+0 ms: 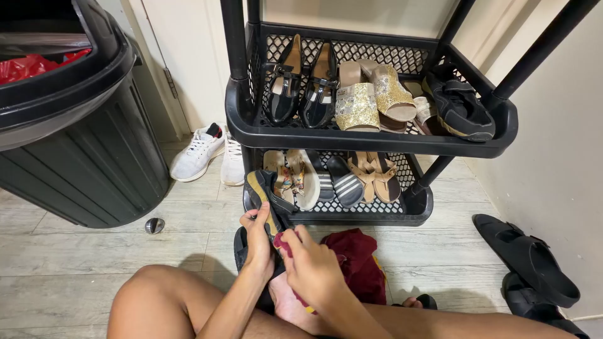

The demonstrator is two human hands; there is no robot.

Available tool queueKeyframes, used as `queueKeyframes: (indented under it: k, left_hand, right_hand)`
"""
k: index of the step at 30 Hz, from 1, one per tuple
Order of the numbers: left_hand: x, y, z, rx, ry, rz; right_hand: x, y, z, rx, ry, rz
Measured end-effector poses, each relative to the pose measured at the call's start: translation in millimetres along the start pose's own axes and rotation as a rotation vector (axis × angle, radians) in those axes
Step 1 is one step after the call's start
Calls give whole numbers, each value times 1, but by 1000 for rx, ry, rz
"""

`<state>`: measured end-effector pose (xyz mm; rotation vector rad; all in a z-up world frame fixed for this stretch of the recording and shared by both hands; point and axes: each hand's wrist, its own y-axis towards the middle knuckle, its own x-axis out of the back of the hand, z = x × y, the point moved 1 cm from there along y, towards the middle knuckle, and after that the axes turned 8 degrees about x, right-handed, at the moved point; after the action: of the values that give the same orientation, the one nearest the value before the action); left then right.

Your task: The person cleans a pair of black shoes and a pair of tan sandals using a red cloth while sitting on the floor near a shoe rack.

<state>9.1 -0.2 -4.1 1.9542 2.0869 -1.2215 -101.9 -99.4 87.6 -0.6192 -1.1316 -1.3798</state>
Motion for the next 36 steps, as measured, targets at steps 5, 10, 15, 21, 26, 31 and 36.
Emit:
queueKeyframes:
  k: [5, 10, 15, 21, 26, 31, 36]
  left_hand:
    - [-14, -14, 19, -67, 211, 49]
    - [-19, -6, 42, -72, 152, 139]
    - [-4, -5, 8, 53, 44, 40]
    - [-4, 4, -28, -15, 19, 44]
    - [-5, -12, -6, -47, 146, 105]
    - [-22, -23, 15, 136, 81, 264]
    - [-19, -27, -5, 201, 39, 183]
  right_hand:
    - [17, 7, -12, -55, 79, -130]
    - [20, 2, -12, -7, 122, -199]
    - [15, -3, 7, 103, 66, 134]
    - [22, -4, 1, 203, 231, 119]
    - [19, 5, -3, 106, 224, -47]
    - [18, 9, -11, 22, 254, -150]
    - [23, 4, -21, 246, 331, 82]
